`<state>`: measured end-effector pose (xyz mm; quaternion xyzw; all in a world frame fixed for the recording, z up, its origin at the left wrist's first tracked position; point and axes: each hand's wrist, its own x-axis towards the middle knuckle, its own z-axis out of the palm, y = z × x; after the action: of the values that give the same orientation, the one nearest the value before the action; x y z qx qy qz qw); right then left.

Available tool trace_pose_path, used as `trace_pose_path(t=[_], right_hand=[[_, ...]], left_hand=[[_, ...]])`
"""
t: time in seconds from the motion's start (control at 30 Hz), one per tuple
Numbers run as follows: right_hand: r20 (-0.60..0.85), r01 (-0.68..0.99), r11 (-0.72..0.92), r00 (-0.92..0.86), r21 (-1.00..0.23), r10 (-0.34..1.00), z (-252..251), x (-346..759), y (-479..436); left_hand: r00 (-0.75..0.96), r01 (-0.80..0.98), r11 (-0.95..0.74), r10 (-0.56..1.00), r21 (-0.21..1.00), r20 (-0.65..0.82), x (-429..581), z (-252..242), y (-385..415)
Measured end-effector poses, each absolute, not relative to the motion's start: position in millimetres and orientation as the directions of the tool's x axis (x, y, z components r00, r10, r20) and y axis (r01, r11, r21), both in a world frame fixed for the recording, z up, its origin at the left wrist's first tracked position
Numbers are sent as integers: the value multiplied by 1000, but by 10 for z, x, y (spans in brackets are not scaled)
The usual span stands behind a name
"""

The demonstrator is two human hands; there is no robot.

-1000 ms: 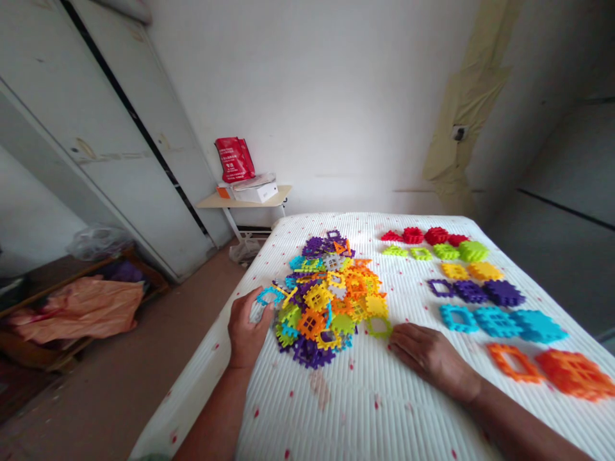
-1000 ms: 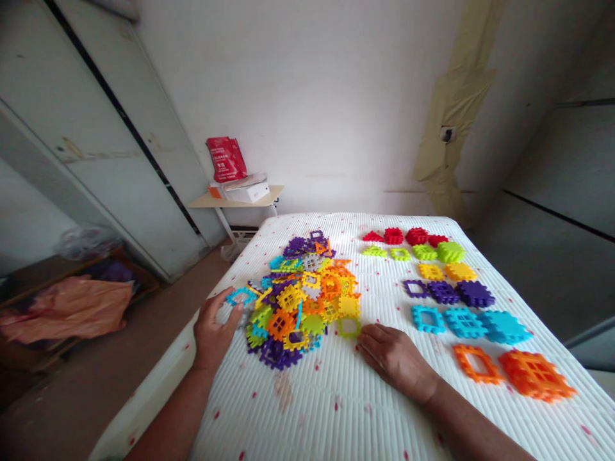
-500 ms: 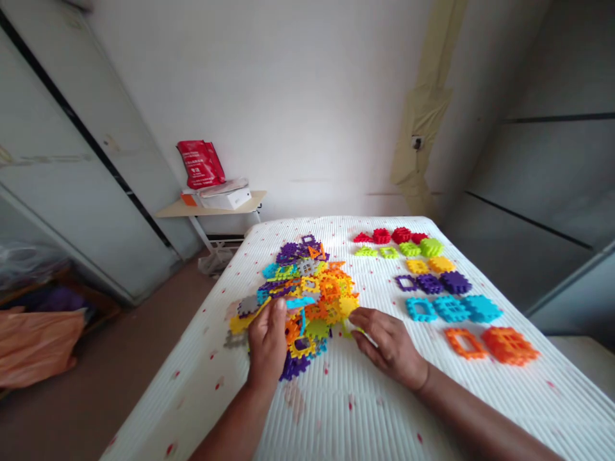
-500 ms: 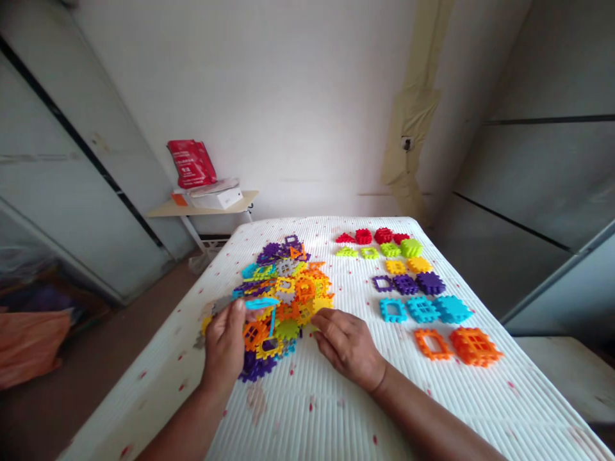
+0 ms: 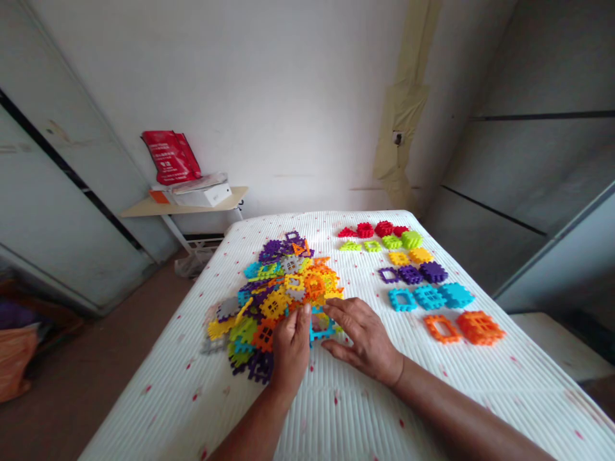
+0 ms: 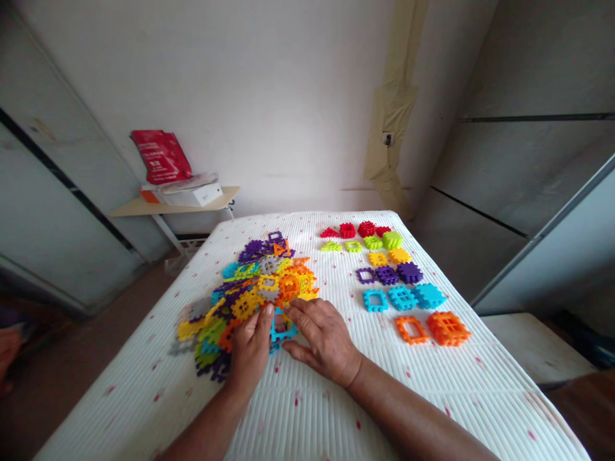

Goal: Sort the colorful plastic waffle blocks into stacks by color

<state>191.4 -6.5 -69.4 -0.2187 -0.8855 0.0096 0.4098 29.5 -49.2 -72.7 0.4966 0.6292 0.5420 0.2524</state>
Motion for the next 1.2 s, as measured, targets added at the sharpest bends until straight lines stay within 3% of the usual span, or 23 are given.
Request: trace_pose_path(t=[0.17,0.33,0.63,0.8,0.97,1.07,1.2], right_hand=[[696,402,892,-580,-207,423,-657,1901,-90],[668,429,894,-628,-132,399,-635,1893,-103],[554,476,867,-686,-147,471,-469,2097,24],[461,645,740,-606,-190,648,-323,2809,407],[225,824,541,-502,-169,835,-385,3196,568],[103,861,481,-470,-165,877,-417,3172,560],[66,873,459,-454,-164,888,-424,3130,567]], left_hand=[[-377,388,-77,896,919,234,320,-766,-505],[-373,398,-92,893,913,252,321,-794,-498],[-316,398,-119,913,910,257,321,-841,-506],[-279,384,-139,925,913,258,291,-863,-521],[-263,413,-143,927,899,268,304,-856,-533],[-267,426,-151,921,892,284,310,-854,-532],[-267,429,-151,921,891,284,306,-858,-527]])
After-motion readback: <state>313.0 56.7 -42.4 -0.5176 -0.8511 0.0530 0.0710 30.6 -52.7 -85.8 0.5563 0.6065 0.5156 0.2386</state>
